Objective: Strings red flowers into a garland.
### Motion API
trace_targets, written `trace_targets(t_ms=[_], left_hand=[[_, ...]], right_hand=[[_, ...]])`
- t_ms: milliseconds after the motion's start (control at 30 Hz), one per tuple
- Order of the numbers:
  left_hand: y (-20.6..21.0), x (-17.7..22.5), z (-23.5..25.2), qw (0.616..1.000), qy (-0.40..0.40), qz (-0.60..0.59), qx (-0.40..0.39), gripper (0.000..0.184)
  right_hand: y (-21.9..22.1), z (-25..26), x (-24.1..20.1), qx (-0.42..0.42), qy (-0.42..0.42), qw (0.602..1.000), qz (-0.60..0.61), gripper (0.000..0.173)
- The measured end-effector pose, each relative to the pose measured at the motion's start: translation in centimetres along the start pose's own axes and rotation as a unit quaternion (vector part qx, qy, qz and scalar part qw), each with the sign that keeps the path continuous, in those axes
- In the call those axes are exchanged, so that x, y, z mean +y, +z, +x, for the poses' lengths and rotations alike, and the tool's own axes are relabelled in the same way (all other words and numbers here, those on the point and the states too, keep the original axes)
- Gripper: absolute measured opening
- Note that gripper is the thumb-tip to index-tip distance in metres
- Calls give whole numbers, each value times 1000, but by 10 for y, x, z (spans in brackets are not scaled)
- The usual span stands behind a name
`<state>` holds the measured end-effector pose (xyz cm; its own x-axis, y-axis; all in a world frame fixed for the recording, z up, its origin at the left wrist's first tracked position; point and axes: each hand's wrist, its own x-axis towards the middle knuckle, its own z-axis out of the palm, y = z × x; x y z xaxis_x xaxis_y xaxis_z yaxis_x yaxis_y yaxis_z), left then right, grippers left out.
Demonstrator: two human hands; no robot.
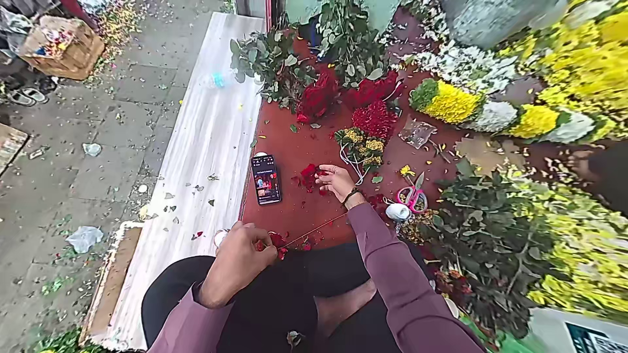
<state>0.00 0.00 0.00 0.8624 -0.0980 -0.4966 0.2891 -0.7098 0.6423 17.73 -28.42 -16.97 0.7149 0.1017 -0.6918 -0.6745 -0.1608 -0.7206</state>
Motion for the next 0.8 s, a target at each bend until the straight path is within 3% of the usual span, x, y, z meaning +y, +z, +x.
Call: trace_targets(t_ms=[133,200,300,367,467,600,800], left_hand=[[-1,-2,-1,1000,-3,-4,-2,17],[0,-2,-1,1000,-2,-5,0,16],[2,-3,0,1000,-7,-5,-2,17],[1,-2,0,1000,-16,-17,-10,17],[0,0,0,997,-41,-59,-27,15],[-5,7,-2,983,-72,-156,-70,17],[-9,11,-4,942,-48,-320,-84,28]], right_hand=[[-8,-16,-7,-14,-24,999,28,48],[-10,-20,-2,27,-52,997,-51,36],[-14,-19,14,105,-90,962,-237,29],[-12,-15,11,111,-99,952,-267,26],[-12,-21,8,91,-98,967,-218,20],[-7,-41,5,15,-122,987,-98,25],[35,-135,-50,-125,-221,967,11,15]])
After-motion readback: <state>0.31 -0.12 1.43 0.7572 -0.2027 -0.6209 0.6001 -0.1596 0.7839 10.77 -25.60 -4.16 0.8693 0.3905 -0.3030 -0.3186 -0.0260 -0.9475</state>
